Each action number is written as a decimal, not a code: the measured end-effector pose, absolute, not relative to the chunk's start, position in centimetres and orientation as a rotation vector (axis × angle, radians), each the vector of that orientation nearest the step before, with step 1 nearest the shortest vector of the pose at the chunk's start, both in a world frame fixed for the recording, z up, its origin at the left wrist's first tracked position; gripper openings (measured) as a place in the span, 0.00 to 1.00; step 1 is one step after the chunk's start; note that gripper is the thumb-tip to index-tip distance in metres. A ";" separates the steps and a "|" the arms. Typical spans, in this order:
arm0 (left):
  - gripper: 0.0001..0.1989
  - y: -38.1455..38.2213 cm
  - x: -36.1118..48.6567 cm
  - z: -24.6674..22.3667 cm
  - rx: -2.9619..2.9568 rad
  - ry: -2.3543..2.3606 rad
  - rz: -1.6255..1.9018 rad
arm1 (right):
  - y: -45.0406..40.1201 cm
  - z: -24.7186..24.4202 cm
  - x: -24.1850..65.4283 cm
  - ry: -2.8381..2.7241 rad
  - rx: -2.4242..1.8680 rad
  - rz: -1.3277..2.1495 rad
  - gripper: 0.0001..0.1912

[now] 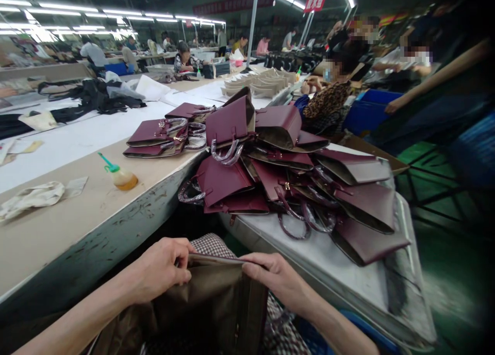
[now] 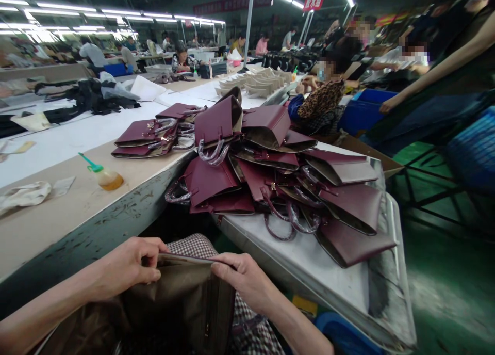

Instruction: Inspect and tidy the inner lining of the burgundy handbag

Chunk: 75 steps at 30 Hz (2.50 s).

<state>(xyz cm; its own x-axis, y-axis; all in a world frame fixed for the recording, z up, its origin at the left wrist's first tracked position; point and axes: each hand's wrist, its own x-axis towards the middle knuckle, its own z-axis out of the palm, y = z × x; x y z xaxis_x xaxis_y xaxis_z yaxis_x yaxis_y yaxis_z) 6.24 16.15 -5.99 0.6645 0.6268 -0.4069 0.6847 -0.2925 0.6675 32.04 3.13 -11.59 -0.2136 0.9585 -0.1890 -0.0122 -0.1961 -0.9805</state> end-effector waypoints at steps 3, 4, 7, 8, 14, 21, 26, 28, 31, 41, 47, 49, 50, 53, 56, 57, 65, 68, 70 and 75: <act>0.12 16.1 6.3 -5.7 1.997 1.008 -0.058 | 2.9 -11.9 31.5 -1.394 -1.403 1.248 0.17; 0.12 16.0 6.3 -5.7 1.999 1.005 -0.049 | 2.9 -12.2 31.2 -1.420 -1.445 1.160 0.17; 0.11 15.9 6.3 -5.6 2.025 1.007 -0.012 | 2.7 -12.9 30.4 -1.376 -1.511 1.023 0.17; 0.11 15.9 6.3 -5.5 2.037 1.004 0.008 | 2.7 -13.1 30.2 -1.339 -1.524 1.007 0.17; 0.09 15.9 6.1 -4.5 1.985 0.973 0.118 | 2.5 -13.6 29.6 -1.236 -1.588 0.948 0.18; 0.10 15.0 5.4 -4.1 2.059 0.943 0.132 | 2.4 -13.3 29.8 -1.292 -1.561 0.985 0.18; 0.09 14.5 5.3 -3.7 2.134 0.816 0.036 | 2.3 -12.8 30.6 -1.325 -1.478 1.103 0.16; 0.09 14.2 5.2 -3.1 2.153 0.720 -0.016 | 2.3 -12.6 30.9 -1.334 -1.435 1.128 0.16; 0.09 13.9 5.2 -2.3 2.193 0.658 -0.101 | 2.3 -12.5 31.2 -1.354 -1.376 1.149 0.16; 0.09 14.7 5.5 -4.1 2.136 0.821 0.048 | 2.1 -13.1 31.4 -1.357 -1.380 1.122 0.14; 0.10 14.9 6.2 -4.9 2.160 1.003 0.139 | 2.0 -13.6 31.2 -1.377 -1.429 1.106 0.14; 0.10 14.8 6.3 -5.1 2.194 1.047 0.134 | 2.0 -13.7 31.2 -1.372 -1.433 1.122 0.14; 0.09 14.8 6.4 -5.2 2.206 1.062 0.134 | 2.0 -13.7 31.2 -1.368 -1.431 1.131 0.15; 0.09 14.8 6.4 -5.3 2.231 1.084 0.122 | 2.1 -13.8 31.3 -1.352 -1.420 1.161 0.15; 0.09 14.7 6.5 -5.2 2.241 1.115 0.122 | 2.2 -13.7 31.3 -1.343 -1.408 1.183 0.16; 0.09 14.6 6.5 -5.1 2.245 1.128 0.123 | 2.2 -13.7 31.3 -1.344 -1.403 1.185 0.16; 0.09 14.6 7.0 -5.1 2.245 1.169 0.108 | 2.0 -13.5 31.2 -1.353 -1.420 1.173 0.16; 0.08 14.6 7.0 -5.3 2.240 1.165 0.114 | 2.0 -13.3 31.3 -1.319 -1.437 1.201 0.17; 0.08 14.4 7.1 -5.3 2.226 1.183 0.114 | 2.3 -12.9 31.5 -1.325 -1.458 1.236 0.18; 0.08 14.1 7.1 -5.0 2.201 1.204 0.122 | 4.0 -10.3 32.0 -1.792 -1.563 1.098 0.17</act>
<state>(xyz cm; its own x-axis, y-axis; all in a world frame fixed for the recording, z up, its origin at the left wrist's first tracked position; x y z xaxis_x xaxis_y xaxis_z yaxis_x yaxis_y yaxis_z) 7.13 14.12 -5.05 0.5802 0.7881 -0.2056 0.7309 -0.3924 0.5584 31.99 3.95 -10.26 -0.2019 0.9713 -0.1256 0.5527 0.0071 -0.8333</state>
